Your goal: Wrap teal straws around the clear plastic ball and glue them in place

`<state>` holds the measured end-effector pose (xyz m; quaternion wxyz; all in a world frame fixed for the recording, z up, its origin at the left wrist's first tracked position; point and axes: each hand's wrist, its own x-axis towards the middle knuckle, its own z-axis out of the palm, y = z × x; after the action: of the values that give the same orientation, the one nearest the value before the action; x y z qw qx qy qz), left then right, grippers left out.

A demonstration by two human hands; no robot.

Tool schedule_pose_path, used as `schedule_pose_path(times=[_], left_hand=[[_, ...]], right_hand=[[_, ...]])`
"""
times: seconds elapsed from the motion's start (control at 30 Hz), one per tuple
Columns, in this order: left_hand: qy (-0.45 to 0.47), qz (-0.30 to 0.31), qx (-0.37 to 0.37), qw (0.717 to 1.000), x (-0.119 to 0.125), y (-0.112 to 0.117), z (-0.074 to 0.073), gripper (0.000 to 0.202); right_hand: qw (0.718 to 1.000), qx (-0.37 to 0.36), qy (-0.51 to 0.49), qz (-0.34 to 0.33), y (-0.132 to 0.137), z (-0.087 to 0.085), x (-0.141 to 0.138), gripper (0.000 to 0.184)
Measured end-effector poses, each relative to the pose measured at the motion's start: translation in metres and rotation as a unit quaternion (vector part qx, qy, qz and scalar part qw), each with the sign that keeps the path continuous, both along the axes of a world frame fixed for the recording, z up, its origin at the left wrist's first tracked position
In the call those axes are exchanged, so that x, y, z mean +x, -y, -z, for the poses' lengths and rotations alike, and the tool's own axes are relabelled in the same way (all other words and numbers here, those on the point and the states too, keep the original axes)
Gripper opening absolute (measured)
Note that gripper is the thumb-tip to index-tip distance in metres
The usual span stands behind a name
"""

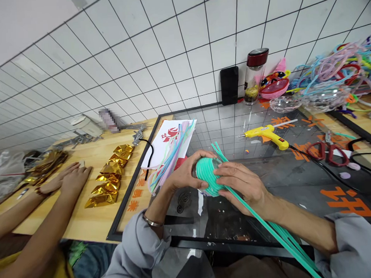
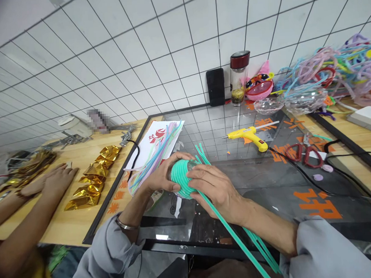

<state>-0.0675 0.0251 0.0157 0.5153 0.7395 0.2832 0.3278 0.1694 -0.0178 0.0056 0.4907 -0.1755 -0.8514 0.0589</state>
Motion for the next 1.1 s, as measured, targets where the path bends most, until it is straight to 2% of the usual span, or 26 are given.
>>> schedule_pose_path(times=[0.33, 0.7, 1.1], left_hand=[[0.033, 0.000, -0.005, 0.999, 0.0022, 0.0007, -0.0002, 0.074], [0.043, 0.016, 0.001, 0.999, -0.0002, 0.0004, 0.0013, 0.061], [0.048, 0.012, -0.005, 0.999, 0.0004, 0.0005, 0.0004, 0.057]], right_hand=[[1.000, -0.004, 0.002, -0.001, 0.0001, 0.0002, 0.0002, 0.016], [1.000, -0.009, 0.005, -0.005, -0.0013, 0.0000, -0.0002, 0.019], [1.000, -0.004, -0.006, 0.001, -0.0014, -0.0001, -0.0011, 0.018]])
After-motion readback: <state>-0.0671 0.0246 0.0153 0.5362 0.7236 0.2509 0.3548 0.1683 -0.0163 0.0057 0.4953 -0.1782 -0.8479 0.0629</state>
